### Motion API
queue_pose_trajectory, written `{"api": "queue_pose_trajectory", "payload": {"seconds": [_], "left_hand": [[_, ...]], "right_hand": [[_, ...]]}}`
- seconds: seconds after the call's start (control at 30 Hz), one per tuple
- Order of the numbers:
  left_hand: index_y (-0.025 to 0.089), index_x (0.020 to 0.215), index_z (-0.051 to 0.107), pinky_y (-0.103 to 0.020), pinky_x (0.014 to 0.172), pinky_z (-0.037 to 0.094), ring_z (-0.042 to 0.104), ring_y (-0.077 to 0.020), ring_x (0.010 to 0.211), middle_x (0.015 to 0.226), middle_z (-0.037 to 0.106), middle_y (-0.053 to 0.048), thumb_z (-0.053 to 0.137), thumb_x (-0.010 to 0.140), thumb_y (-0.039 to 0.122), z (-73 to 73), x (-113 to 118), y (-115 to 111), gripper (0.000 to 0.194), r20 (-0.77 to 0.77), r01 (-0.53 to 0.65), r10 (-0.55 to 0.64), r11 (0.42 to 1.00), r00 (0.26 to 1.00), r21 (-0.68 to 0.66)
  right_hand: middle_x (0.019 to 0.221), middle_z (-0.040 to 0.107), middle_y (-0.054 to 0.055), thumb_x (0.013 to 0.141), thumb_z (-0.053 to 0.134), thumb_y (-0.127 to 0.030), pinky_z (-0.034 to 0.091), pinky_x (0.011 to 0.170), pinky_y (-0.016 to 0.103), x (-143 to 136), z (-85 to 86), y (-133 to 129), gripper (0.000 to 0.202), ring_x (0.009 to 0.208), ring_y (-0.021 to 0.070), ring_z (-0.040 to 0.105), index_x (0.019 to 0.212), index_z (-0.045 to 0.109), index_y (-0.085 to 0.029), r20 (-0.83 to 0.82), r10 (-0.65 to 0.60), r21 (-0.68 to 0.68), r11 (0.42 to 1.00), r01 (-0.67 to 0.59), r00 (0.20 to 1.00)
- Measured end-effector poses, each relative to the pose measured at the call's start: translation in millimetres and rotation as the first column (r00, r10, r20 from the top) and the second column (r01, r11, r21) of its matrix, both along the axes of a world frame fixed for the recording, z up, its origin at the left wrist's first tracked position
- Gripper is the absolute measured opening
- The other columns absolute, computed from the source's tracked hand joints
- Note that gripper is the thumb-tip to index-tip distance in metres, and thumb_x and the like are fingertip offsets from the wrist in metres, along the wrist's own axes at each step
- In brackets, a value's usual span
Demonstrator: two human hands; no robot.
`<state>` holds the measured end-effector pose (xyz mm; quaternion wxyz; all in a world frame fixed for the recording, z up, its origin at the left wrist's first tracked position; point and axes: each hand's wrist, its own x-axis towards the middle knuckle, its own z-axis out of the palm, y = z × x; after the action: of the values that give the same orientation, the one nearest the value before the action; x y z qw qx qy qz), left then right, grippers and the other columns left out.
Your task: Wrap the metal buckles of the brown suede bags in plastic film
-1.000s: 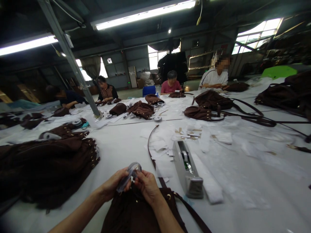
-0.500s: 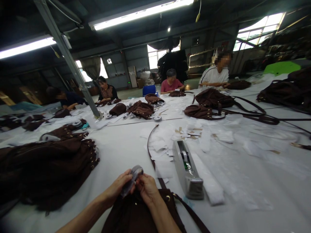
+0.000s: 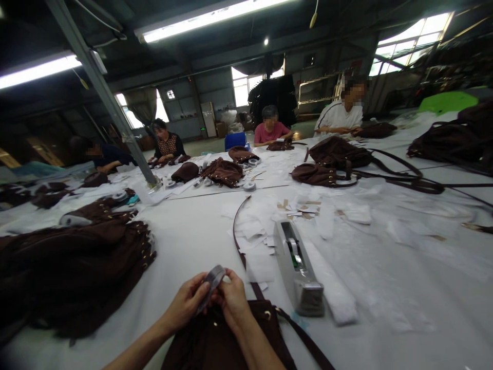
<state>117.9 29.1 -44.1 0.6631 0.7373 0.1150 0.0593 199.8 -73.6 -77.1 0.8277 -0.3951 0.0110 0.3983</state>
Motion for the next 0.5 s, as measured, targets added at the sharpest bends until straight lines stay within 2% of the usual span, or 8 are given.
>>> {"api": "queue_pose_trajectory", "payload": {"seconds": [0.13,0.27,0.37,0.43,0.5], "left_hand": [[0.012,0.094,0.057,-0.018,0.039,0.033,0.047,-0.0077,0.039,0.054,0.057,0.003,0.058,0.079,0.054,-5.5,2,8,0.044,-0.066,-0.084,0.073,0.980,0.995,-0.178],[0.012,0.085,0.056,-0.016,0.037,0.027,0.044,-0.0063,0.037,0.051,0.055,0.003,0.059,0.078,0.053,-2.8,1,20,0.042,-0.121,-0.101,0.072,0.962,0.990,-0.254],[0.012,0.082,0.055,-0.016,0.037,0.026,0.043,-0.0055,0.038,0.052,0.056,0.003,0.059,0.077,0.053,2.3,-1,25,0.041,-0.149,-0.123,0.084,0.955,0.985,-0.271],[0.012,0.084,0.055,-0.016,0.037,0.026,0.045,-0.0059,0.038,0.053,0.057,0.002,0.061,0.076,0.053,4.2,-1,25,0.042,-0.156,-0.114,0.075,0.959,0.985,-0.259],[0.012,0.087,0.055,-0.016,0.037,0.026,0.047,-0.0071,0.038,0.052,0.058,0.002,0.063,0.075,0.054,4.0,1,24,0.044,-0.156,-0.091,0.055,0.968,0.986,-0.234]], "right_hand": [[0.057,0.065,0.000,0.055,0.083,-0.034,0.045,0.039,0.017,-1,6.6,-2,0.058,0.041,0.0100,0.056,0.102,0.052,-0.016,0.054,0.036,-0.010,0.999,-0.036,0.998],[0.056,0.064,0.000,0.062,0.076,-0.046,0.036,0.032,0.015,3,4.5,0,0.054,0.036,0.0077,0.049,0.100,0.054,-0.014,0.113,0.049,-0.077,0.996,-0.040,0.992],[0.045,0.054,-0.007,0.070,0.066,-0.057,0.024,0.029,0.013,4,0.9,3,0.047,0.029,0.0033,0.036,0.090,0.057,-0.016,0.194,0.001,-0.141,0.990,0.027,0.981],[0.041,0.048,-0.009,0.071,0.065,-0.058,0.018,0.028,0.014,4,0.8,4,0.044,0.028,0.0018,0.029,0.079,0.060,-0.014,0.262,0.013,-0.177,0.984,0.035,0.965],[0.041,0.048,-0.007,0.068,0.069,-0.054,0.017,0.029,0.016,2,3.0,4,0.042,0.028,0.0020,0.030,0.071,0.063,-0.013,0.327,0.058,-0.208,0.978,0.012,0.943]]}}
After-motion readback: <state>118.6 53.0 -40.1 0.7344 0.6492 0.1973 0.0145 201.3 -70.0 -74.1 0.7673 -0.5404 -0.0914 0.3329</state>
